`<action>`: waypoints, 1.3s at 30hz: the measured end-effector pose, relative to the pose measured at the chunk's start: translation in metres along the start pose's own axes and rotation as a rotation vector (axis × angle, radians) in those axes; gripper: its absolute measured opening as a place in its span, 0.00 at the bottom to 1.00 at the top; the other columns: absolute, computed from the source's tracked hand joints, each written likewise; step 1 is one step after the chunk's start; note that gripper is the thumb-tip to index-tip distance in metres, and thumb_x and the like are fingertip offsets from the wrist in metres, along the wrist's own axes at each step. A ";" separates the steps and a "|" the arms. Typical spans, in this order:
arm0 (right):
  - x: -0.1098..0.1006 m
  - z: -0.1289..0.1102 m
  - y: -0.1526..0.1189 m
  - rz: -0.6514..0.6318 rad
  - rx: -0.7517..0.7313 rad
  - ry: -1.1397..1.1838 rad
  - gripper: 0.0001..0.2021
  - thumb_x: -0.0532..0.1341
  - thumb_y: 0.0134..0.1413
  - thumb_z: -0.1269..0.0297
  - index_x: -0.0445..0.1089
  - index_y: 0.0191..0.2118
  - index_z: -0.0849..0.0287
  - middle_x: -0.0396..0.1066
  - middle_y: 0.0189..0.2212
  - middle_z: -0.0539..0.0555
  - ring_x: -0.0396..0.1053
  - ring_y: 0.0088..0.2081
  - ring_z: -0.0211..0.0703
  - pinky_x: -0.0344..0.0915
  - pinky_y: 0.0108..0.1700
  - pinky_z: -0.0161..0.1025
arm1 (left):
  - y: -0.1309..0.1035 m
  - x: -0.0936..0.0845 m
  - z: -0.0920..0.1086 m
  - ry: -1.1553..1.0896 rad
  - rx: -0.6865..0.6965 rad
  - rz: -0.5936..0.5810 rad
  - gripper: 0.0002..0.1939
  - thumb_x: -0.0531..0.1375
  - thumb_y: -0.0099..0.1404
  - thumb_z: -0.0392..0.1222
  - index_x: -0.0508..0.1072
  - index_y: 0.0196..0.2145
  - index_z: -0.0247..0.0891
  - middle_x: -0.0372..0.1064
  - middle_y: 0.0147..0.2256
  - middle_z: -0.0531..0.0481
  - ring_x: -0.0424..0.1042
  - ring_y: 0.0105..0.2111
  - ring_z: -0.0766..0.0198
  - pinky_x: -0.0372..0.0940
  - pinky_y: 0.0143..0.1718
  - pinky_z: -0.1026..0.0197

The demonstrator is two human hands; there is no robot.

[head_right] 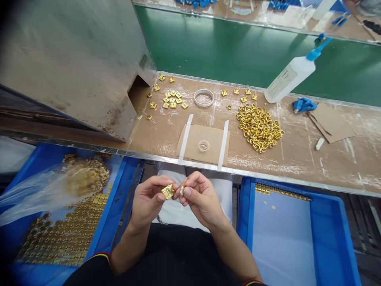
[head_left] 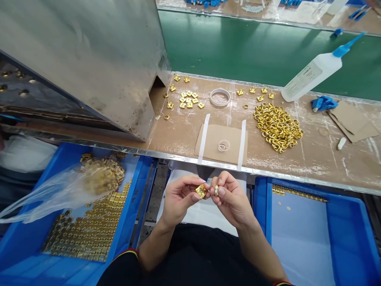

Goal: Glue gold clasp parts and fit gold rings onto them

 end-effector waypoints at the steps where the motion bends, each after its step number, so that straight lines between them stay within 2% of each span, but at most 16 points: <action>1: 0.000 -0.001 0.000 0.008 -0.008 -0.004 0.14 0.76 0.51 0.62 0.69 0.32 0.56 0.74 0.26 0.46 0.67 0.23 0.30 0.64 0.27 0.28 | 0.000 0.000 0.000 0.001 -0.004 0.000 0.12 0.70 0.63 0.46 0.82 0.42 0.40 0.79 0.34 0.46 0.78 0.30 0.64 0.75 0.32 0.64; 9: -0.004 -0.003 -0.002 0.048 -0.013 -0.028 0.13 0.76 0.50 0.64 0.71 0.31 0.56 0.74 0.26 0.47 0.68 0.23 0.30 0.66 0.27 0.27 | 0.001 0.003 -0.003 -0.032 -0.032 -0.015 0.11 0.70 0.63 0.45 0.82 0.43 0.40 0.79 0.35 0.46 0.79 0.31 0.64 0.75 0.32 0.64; 13: -0.003 -0.012 -0.003 0.040 -0.121 -0.061 0.08 0.74 0.54 0.67 0.73 0.33 0.54 0.75 0.28 0.47 0.72 0.26 0.32 0.67 0.28 0.27 | 0.000 0.001 -0.005 -0.015 -0.031 0.001 0.12 0.70 0.63 0.45 0.82 0.42 0.39 0.80 0.35 0.45 0.79 0.31 0.62 0.76 0.33 0.61; 16: -0.001 -0.021 -0.005 0.007 -0.212 -0.176 0.03 0.71 0.58 0.66 0.78 0.36 0.52 0.75 0.30 0.49 0.71 0.27 0.32 0.71 0.32 0.30 | 0.000 -0.001 -0.007 -0.020 -0.030 -0.001 0.11 0.70 0.63 0.45 0.81 0.43 0.39 0.80 0.36 0.46 0.79 0.32 0.62 0.76 0.34 0.62; 20: -0.005 -0.027 -0.008 0.010 -0.245 -0.310 0.09 0.74 0.54 0.64 0.81 0.41 0.51 0.75 0.32 0.51 0.73 0.31 0.38 0.76 0.36 0.37 | 0.000 -0.002 -0.012 -0.038 -0.038 -0.004 0.12 0.70 0.63 0.44 0.81 0.42 0.38 0.80 0.36 0.46 0.80 0.31 0.63 0.76 0.33 0.63; 23: -0.012 -0.031 -0.012 0.073 -0.300 -0.391 0.10 0.74 0.54 0.65 0.81 0.43 0.49 0.74 0.33 0.51 0.74 0.33 0.39 0.76 0.37 0.37 | -0.001 -0.001 -0.017 -0.080 -0.040 0.004 0.12 0.70 0.63 0.46 0.81 0.42 0.39 0.80 0.36 0.47 0.79 0.30 0.64 0.75 0.32 0.64; 27: -0.016 -0.044 -0.021 0.195 -0.464 -0.569 0.11 0.71 0.58 0.67 0.81 0.46 0.47 0.74 0.35 0.52 0.75 0.37 0.41 0.76 0.36 0.37 | -0.004 0.001 -0.026 -0.147 -0.068 0.044 0.13 0.70 0.64 0.49 0.79 0.41 0.39 0.80 0.34 0.47 0.78 0.28 0.66 0.74 0.31 0.65; 33: -0.008 -0.049 -0.020 0.154 -0.512 -0.673 0.09 0.70 0.59 0.65 0.82 0.45 0.48 0.75 0.31 0.52 0.75 0.31 0.40 0.74 0.28 0.34 | -0.004 0.011 -0.032 -0.260 -0.088 -0.017 0.14 0.70 0.63 0.50 0.78 0.41 0.38 0.79 0.33 0.48 0.77 0.27 0.66 0.74 0.30 0.65; 37: -0.008 -0.048 -0.016 0.151 -0.515 -0.748 0.04 0.71 0.58 0.60 0.82 0.38 0.52 0.75 0.26 0.51 0.72 0.25 0.39 0.70 0.24 0.34 | -0.002 0.018 -0.030 -0.325 -0.062 -0.090 0.12 0.68 0.65 0.49 0.78 0.42 0.41 0.78 0.34 0.49 0.78 0.28 0.67 0.73 0.30 0.66; 39: -0.007 -0.049 -0.017 0.175 -0.559 -0.816 0.08 0.68 0.62 0.58 0.81 0.34 0.54 0.74 0.24 0.51 0.71 0.24 0.39 0.68 0.25 0.35 | -0.001 0.019 -0.030 -0.343 -0.049 -0.106 0.12 0.68 0.65 0.48 0.78 0.43 0.41 0.78 0.34 0.49 0.78 0.28 0.67 0.73 0.30 0.66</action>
Point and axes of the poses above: each hand's wrist, its own y-axis towards the middle knuckle, its own x-axis out of the palm, z = x × y, the point moved 10 cm from there along y, towards the middle knuckle
